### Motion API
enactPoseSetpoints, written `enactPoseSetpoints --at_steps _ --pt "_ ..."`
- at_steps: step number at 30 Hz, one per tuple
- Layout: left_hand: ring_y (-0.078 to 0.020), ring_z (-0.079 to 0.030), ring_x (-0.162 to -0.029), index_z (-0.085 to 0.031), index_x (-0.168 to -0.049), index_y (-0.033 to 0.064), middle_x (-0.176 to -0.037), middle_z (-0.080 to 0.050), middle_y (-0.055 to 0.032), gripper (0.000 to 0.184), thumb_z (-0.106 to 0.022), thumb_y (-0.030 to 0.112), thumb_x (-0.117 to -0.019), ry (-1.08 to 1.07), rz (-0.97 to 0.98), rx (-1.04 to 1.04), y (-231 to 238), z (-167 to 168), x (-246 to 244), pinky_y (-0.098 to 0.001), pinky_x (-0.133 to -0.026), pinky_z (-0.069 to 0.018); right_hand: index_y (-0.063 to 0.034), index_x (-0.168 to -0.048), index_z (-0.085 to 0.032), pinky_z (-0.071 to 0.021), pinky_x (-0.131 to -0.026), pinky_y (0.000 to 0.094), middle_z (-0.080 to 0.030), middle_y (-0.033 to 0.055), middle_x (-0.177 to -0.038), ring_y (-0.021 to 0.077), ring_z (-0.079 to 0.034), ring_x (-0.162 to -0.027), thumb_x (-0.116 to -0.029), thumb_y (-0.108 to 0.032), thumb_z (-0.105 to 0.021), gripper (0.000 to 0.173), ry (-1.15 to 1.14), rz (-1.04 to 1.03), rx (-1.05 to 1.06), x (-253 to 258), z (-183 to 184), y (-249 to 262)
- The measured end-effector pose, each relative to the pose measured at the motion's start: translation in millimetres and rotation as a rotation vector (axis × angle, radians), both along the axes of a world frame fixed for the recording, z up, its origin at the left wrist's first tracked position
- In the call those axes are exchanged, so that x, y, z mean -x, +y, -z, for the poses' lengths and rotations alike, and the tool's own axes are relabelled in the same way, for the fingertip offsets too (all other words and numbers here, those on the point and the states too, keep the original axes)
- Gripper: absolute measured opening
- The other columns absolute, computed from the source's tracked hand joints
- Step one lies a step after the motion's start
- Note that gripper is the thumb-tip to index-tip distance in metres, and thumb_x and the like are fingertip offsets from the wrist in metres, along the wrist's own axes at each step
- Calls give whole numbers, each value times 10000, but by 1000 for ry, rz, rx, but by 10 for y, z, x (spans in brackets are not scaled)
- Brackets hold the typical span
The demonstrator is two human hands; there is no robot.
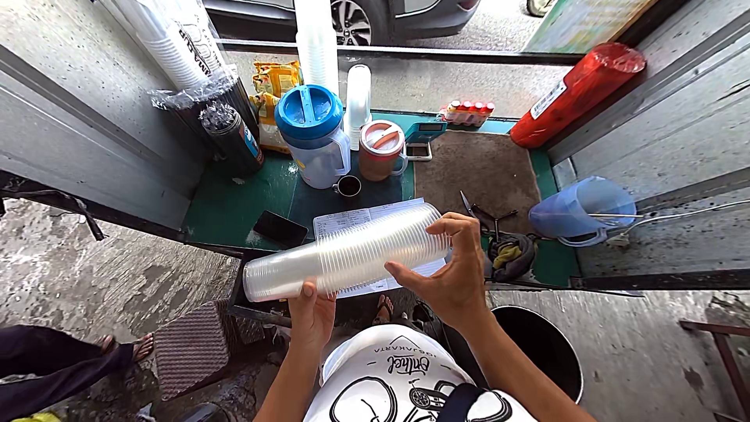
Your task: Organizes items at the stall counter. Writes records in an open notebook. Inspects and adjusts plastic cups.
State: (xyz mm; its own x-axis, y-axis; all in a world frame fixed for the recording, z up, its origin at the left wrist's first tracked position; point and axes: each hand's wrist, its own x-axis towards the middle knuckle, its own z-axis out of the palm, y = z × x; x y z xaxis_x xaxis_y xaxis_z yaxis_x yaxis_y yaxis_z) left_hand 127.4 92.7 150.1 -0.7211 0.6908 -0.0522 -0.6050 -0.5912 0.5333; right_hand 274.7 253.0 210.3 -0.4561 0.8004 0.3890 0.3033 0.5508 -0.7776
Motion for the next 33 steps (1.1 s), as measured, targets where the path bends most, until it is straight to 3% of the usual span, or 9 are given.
enactPoseSetpoints --at_steps 17,33 --pt "-209 -752 -979 -698 -1135 125 -1061 -762 -96 366 -832 302 -845 1 -12 23 -18 18 -15 -408 -907 -618 -142 -1187 -550 -494 -938 348 -521 115 -1257 194 -534 -1175 -668 -607 -881 772 -12 2 -38 52 19 -8" --pt "-230 -753 -965 -656 -1147 94 -1044 -757 -115 456 -872 301 -803 -20 -100 52 -56 -32 44 -423 -902 -620 -112 -1199 -548 -489 -931 380 -500 153 -1276 238 -530 -1167 -669 -588 -875 784 -18 -65 -72 295 -10 4"
